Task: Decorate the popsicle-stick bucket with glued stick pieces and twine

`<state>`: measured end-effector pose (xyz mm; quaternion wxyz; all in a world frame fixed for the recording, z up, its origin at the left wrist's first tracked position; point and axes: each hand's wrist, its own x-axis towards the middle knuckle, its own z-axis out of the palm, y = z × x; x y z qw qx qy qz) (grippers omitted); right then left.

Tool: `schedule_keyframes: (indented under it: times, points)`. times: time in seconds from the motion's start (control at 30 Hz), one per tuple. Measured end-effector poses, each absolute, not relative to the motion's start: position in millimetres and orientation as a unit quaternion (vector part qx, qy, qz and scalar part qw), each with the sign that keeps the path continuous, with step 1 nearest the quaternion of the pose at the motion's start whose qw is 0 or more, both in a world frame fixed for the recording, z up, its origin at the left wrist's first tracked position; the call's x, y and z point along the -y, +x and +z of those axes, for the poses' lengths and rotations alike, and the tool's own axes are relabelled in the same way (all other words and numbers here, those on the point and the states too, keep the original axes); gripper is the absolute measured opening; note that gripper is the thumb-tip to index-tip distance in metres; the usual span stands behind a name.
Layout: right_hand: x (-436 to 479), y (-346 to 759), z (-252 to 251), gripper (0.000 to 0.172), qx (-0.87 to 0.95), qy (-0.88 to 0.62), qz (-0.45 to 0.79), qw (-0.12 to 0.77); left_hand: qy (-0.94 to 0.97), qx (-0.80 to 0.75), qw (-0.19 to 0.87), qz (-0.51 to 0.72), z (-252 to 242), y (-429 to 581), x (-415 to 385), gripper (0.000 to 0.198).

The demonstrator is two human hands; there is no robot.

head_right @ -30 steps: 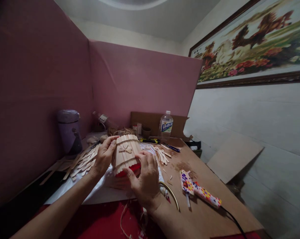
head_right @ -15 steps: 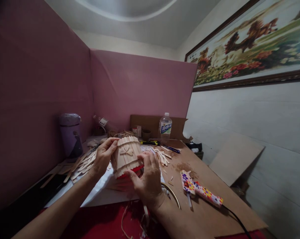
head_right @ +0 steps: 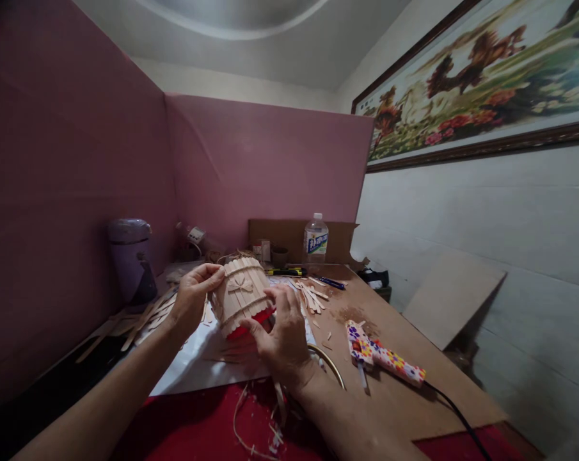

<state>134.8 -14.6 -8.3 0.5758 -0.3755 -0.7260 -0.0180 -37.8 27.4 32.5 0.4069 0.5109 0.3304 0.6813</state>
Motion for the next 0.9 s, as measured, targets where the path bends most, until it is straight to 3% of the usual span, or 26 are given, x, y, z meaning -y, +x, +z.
schedule_keyframes:
  times: [0.17,0.4,0.6,0.9]
  points:
    - [7,137,-9,0.044,0.699,-0.393,-0.030,0.597,0.483,-0.333,0.420,0.693,28,-39,-32,0.024]
    - [0,139,-13,0.033,0.698,-0.418,0.034,0.581,0.451,-0.361,0.424,0.698,22,-40,-36,0.024]
    - [-1,139,-17,0.041,0.733,-0.398,0.060,0.549,0.447,-0.405,0.425,0.675,24,-44,-37,0.034]
    - [-3,141,-17,0.030,0.732,-0.401,0.132,0.534,0.455,-0.395,0.493,0.628,30,-50,-33,0.033]
